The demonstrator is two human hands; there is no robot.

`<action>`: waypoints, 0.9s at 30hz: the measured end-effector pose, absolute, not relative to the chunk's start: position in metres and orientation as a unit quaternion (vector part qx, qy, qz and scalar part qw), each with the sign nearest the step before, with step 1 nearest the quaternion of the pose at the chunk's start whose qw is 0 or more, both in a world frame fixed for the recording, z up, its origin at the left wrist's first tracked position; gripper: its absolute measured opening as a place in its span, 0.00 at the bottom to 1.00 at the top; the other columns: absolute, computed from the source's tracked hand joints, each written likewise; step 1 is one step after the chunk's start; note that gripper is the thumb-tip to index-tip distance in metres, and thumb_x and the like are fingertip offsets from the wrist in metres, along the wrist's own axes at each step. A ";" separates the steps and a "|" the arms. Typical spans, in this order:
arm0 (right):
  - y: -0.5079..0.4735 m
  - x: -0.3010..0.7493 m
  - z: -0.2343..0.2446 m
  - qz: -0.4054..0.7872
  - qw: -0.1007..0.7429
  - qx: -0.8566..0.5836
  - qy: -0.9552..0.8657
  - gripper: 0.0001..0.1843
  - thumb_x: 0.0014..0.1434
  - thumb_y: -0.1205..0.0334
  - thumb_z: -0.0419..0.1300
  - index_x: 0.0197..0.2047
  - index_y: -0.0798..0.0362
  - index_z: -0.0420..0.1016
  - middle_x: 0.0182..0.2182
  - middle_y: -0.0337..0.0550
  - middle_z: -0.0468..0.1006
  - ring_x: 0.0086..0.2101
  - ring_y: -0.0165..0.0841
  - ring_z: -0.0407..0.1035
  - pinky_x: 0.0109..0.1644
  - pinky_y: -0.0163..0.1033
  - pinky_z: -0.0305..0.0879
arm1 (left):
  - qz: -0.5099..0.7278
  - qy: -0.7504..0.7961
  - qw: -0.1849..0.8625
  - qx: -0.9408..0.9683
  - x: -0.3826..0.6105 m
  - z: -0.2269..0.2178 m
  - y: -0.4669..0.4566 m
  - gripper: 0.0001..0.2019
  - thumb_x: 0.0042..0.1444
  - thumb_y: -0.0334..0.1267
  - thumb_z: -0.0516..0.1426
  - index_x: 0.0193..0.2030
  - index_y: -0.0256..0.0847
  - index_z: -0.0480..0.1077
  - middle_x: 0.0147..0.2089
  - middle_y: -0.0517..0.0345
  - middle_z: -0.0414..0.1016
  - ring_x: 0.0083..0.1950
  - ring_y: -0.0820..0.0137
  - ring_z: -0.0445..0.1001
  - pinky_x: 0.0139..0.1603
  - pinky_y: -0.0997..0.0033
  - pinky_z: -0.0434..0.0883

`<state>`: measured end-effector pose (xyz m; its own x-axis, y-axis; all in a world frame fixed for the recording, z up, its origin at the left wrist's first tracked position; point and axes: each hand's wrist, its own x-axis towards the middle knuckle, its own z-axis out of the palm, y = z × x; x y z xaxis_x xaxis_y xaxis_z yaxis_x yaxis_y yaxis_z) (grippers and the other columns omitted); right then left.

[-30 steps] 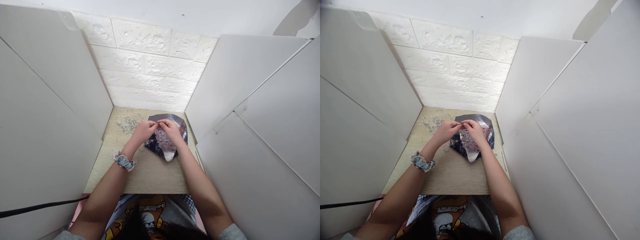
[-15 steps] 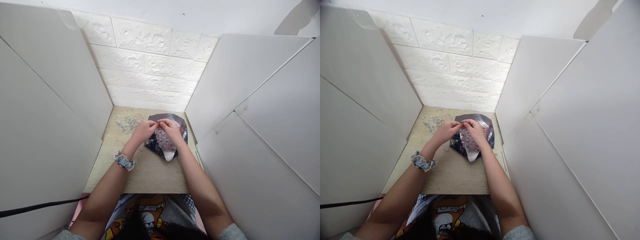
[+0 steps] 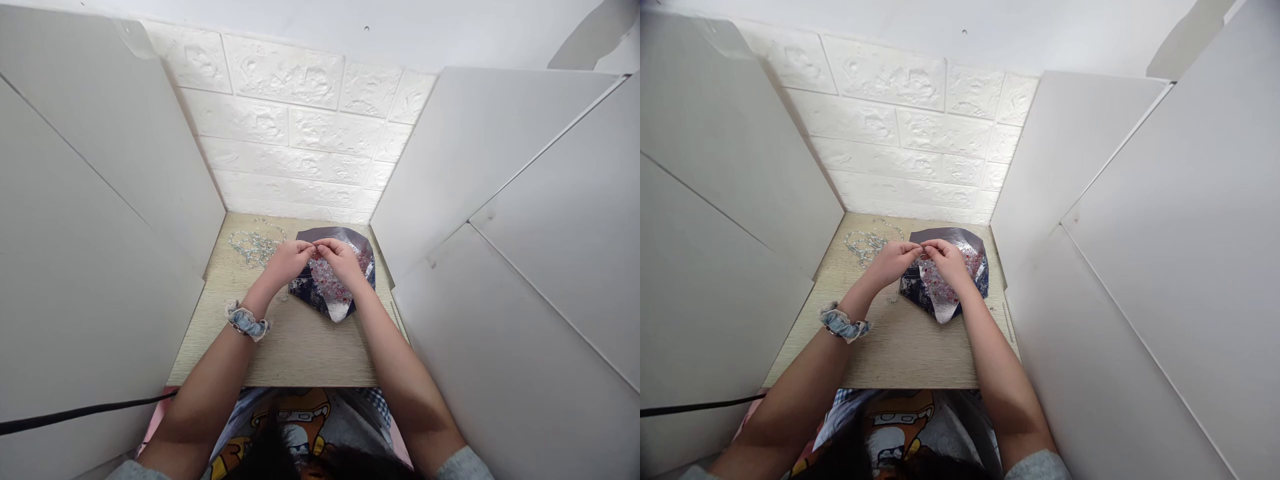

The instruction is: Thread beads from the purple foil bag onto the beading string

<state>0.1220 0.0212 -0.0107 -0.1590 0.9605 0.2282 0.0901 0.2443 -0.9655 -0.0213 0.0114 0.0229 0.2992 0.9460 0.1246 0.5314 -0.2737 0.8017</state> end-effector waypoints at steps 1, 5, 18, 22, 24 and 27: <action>0.021 0.122 -0.011 0.442 0.490 -0.425 -0.619 0.10 0.51 0.60 0.54 0.35 0.53 0.72 0.32 0.39 0.75 0.33 0.28 0.67 0.39 0.35 0.64 | 0.314 0.504 0.340 0.730 -0.021 0.022 0.012 0.17 0.51 0.44 0.47 0.31 0.35 0.73 0.31 0.58 0.74 0.35 0.70 0.69 0.35 0.75 0.61; 0.021 0.122 -0.011 0.443 0.488 -0.423 -0.622 0.10 0.50 0.59 0.55 0.34 0.53 0.73 0.31 0.39 0.75 0.32 0.28 0.67 0.38 0.35 0.63 | 0.326 0.509 0.385 0.698 -0.022 0.019 0.015 0.19 0.50 0.47 0.48 0.31 0.33 0.72 0.29 0.58 0.72 0.32 0.71 0.67 0.33 0.75 0.60; 0.017 0.124 -0.005 0.397 0.500 -0.459 -0.618 0.08 0.46 0.58 0.58 0.28 0.53 0.72 0.28 0.39 0.74 0.30 0.29 0.66 0.35 0.35 0.62 | 0.332 0.504 0.401 0.689 -0.022 0.017 0.016 0.19 0.47 0.49 0.50 0.31 0.34 0.72 0.22 0.63 0.64 0.27 0.75 0.61 0.29 0.76 0.56; 0.018 0.126 -0.005 0.408 0.511 -0.449 -0.609 0.09 0.45 0.57 0.59 0.28 0.53 0.73 0.28 0.40 0.74 0.31 0.29 0.67 0.35 0.35 0.63 | 0.340 0.499 0.403 0.688 -0.020 0.021 0.014 0.18 0.47 0.49 0.51 0.28 0.34 0.71 0.22 0.63 0.64 0.26 0.76 0.59 0.28 0.76 0.56; 0.018 0.126 -0.004 0.418 0.514 -0.442 -0.604 0.08 0.45 0.58 0.60 0.28 0.53 0.74 0.31 0.41 0.75 0.33 0.31 0.68 0.38 0.36 0.64 | 0.336 0.502 0.415 0.680 -0.019 0.023 0.012 0.17 0.47 0.48 0.51 0.26 0.34 0.70 0.20 0.63 0.62 0.23 0.77 0.57 0.25 0.77 0.55; 0.016 0.127 -0.001 0.424 0.518 -0.428 -0.607 0.07 0.45 0.59 0.60 0.27 0.52 0.76 0.34 0.42 0.76 0.39 0.33 0.69 0.44 0.39 0.64 | 0.324 0.509 0.455 0.655 -0.019 0.026 0.009 0.18 0.49 0.49 0.50 0.25 0.34 0.69 0.19 0.61 0.64 0.19 0.79 0.53 0.20 0.77 0.52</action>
